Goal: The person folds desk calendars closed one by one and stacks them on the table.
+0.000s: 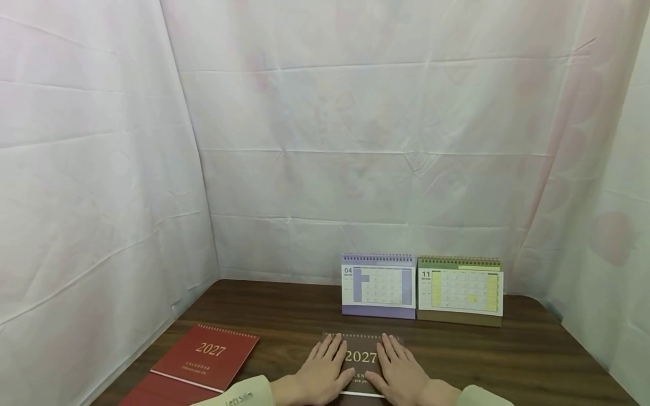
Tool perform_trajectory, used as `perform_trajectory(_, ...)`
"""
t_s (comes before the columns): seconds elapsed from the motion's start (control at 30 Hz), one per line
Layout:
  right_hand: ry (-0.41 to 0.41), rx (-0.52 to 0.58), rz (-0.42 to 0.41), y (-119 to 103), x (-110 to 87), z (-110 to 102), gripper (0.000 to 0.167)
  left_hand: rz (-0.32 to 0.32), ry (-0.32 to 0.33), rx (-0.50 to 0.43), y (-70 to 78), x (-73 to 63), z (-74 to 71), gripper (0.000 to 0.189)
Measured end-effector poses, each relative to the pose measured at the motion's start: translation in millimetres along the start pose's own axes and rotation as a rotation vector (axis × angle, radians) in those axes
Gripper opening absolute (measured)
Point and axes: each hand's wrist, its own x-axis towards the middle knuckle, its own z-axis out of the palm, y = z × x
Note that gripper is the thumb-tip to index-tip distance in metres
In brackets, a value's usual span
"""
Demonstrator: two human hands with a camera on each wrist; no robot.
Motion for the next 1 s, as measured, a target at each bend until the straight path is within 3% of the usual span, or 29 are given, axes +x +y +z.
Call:
perform_trajectory(0.07,-0.009,-0.009,0.025,-2,1.1,-11,0.075,-0.032,0.026,-0.098,1.5,-0.9,-10.1,0.068)
perform_trajectory(0.17,0.048,-0.028,0.098,-5,2.2,-24,0.068,-0.099,0.090,-0.274,4.3,-2.0,-24.7,0.064)
perform_trajectory(0.3,0.142,0.011,0.216,-6,4.6,-36,0.037,-0.251,0.143,-0.554,6.4,-3.1,-39.3,0.060)
perform_trajectory(0.4,0.128,0.178,0.359,-8,5.6,-45,0.027,-0.411,0.125,-0.774,7.0,-3.7,-47.5,0.060)
perform_trajectory(0.53,0.012,0.484,0.567,-12,2.7,-59,0.044,-0.577,0.052,-0.988,6.5,-4.6,-58.1,0.063)
perform_trajectory(0.63,-0.077,0.653,0.645,-13,-1.1,-68,0.058,-0.643,0.029,-1.079,6.1,-5.0,-63.7,0.068)
perform_trajectory(0.7,-0.113,0.718,0.660,-13,-3.8,-72,0.056,-0.659,0.038,-1.112,5.8,-4.8,-64.6,0.068)
perform_trajectory(0.8,-0.152,0.780,0.668,-13,-6.9,-76,0.045,-0.669,0.067,-1.147,4.9,-3.1,-62.2,0.068)
perform_trajectory(1.0,-0.148,0.809,0.693,-14,-9.3,-75,0.026,-0.715,0.110,-1.207,0.3,1.5,-56.3,0.057)
